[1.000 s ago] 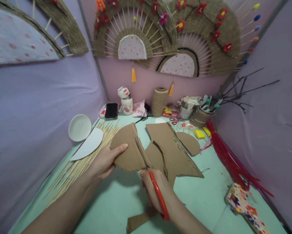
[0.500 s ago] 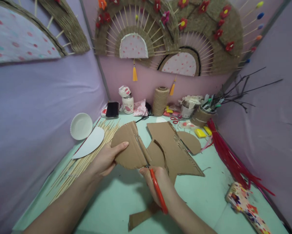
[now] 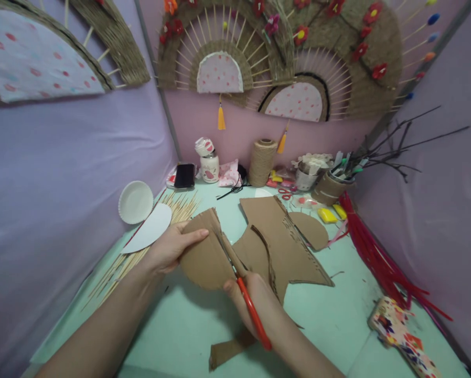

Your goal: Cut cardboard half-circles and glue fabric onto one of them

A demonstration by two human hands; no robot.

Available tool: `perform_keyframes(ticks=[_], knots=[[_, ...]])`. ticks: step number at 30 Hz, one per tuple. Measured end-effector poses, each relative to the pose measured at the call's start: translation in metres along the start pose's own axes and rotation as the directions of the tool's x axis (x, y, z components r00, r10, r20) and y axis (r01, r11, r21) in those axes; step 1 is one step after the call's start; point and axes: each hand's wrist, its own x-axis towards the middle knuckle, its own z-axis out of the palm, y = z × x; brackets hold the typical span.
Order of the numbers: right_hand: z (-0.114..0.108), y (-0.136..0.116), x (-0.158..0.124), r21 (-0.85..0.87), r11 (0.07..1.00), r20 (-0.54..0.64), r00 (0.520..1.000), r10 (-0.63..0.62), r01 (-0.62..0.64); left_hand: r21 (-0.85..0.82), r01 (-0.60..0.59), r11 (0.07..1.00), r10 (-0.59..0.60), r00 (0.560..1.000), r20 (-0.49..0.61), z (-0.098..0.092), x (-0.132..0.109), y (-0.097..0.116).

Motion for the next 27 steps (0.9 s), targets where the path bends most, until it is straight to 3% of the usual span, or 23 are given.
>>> perform_keyframes(ticks=[10,21,27], knots=[[0.003,0.001,-0.002,0.057,0.995,0.002,0.997,0.081,-0.081,-0.02,0.034,0.999,-0.035,0.998,-0.052,0.008,-0.001,-0.001],[0.01,-0.013,-0.004,0.115,0.985,-0.017,0.991,0.135,-0.132,-0.041,-0.003,0.999,0.002,1.0,-0.016,0.005,-0.004,0.001],[0.012,-0.007,0.001,0.165,0.969,0.059,0.982,0.178,-0.185,-0.052,-0.038,0.998,0.037,0.999,-0.009,0.005,-0.004,0.001]])
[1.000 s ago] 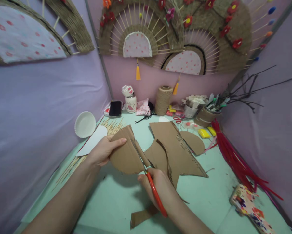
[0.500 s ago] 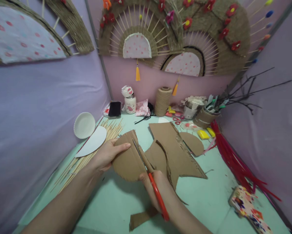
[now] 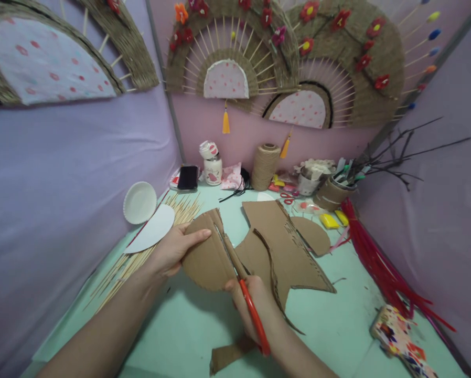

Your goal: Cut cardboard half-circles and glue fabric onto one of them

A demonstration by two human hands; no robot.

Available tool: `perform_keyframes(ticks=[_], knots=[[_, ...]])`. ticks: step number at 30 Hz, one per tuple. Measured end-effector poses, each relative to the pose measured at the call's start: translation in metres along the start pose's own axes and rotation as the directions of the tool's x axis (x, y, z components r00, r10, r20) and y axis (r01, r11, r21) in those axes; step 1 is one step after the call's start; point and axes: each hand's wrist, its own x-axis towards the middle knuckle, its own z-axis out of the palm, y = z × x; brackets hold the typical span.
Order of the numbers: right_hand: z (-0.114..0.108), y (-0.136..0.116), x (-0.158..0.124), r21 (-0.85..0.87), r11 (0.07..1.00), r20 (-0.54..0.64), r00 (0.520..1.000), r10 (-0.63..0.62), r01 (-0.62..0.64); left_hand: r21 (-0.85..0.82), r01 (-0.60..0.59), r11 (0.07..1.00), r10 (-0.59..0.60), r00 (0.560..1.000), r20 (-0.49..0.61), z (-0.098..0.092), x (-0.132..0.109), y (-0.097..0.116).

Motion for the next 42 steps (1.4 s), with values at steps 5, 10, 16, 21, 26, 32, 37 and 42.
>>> perform_keyframes(ticks=[5,10,16,21,26,32,37,42], knots=[[-0.01,0.0,-0.01,0.034,0.996,0.139,0.986,-0.088,0.084,-0.039,-0.129,0.991,0.12,0.978,-0.169,-0.018,0.005,0.013],[-0.036,0.0,-0.015,-0.158,0.985,0.251,0.968,-0.025,0.066,-0.1,-0.216,0.971,0.183,0.947,-0.265,-0.037,0.012,0.023],[-0.066,-0.002,-0.003,-0.174,0.985,0.012,1.0,-0.004,0.006,0.007,-0.073,0.997,0.073,0.996,-0.043,-0.032,0.003,0.017],[-0.061,-0.003,0.005,0.327,0.925,-0.073,0.981,-0.179,0.194,0.516,0.116,0.849,-0.366,0.833,0.415,-0.012,-0.009,0.006],[-0.046,-0.005,0.003,0.197,0.966,0.12,0.974,-0.191,0.165,0.71,0.018,0.704,-0.473,0.757,0.45,-0.003,-0.006,-0.004],[-0.042,-0.015,-0.006,0.049,0.996,0.306,0.948,-0.083,0.071,0.783,-0.066,0.618,-0.506,0.729,0.461,-0.002,-0.005,-0.008],[-0.046,-0.009,-0.004,0.089,0.995,0.27,0.96,-0.072,0.049,0.603,0.021,0.797,-0.381,0.793,0.476,-0.012,0.002,-0.002],[-0.058,0.004,0.011,0.473,0.867,-0.151,0.984,-0.095,0.156,-0.112,-0.071,0.991,0.061,0.994,-0.088,-0.041,0.026,0.014]])
